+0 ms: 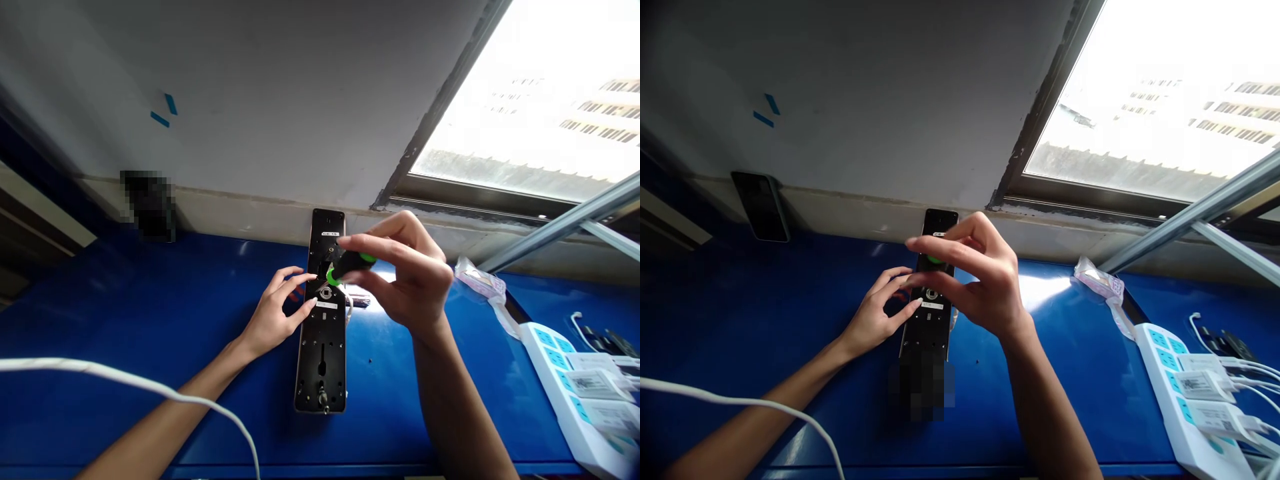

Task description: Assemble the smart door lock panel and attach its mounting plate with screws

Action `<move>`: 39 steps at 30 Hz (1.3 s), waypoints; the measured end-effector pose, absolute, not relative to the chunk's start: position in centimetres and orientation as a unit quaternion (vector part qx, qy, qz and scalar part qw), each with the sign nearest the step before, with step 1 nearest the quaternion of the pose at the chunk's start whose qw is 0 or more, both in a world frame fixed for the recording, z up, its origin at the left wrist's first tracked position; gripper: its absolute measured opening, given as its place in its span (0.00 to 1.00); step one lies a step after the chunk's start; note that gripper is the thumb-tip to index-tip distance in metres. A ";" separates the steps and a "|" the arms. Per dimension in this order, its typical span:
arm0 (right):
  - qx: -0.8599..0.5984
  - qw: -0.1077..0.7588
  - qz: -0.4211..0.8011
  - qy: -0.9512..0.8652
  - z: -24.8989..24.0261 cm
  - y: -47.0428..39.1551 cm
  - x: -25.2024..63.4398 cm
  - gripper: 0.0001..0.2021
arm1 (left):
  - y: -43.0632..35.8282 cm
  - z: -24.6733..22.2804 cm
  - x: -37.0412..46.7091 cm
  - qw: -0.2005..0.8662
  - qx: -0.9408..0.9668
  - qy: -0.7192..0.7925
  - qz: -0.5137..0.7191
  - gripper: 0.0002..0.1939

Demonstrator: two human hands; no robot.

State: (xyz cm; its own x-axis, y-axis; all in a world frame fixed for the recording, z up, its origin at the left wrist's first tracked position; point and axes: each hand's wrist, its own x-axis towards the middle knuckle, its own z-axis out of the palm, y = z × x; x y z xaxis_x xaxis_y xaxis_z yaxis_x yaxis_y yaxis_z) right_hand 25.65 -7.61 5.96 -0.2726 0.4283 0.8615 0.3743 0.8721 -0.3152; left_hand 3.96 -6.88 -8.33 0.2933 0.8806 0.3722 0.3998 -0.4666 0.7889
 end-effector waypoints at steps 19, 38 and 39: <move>-0.229 0.529 0.059 -0.815 6.1 -8.2 25.4 0.24 | -7.2 -8.4 4.1 0.273 0.757 0.427 0.413 0.18; -0.230 0.491 0.125 -0.831 6.1 -7.9 25.5 0.27 | -7.1 -8.6 4.3 0.346 0.720 0.415 0.435 0.20; -0.223 0.499 0.119 -0.829 6.0 -7.9 25.4 0.27 | -7.1 -8.6 4.4 0.367 0.709 0.410 0.441 0.21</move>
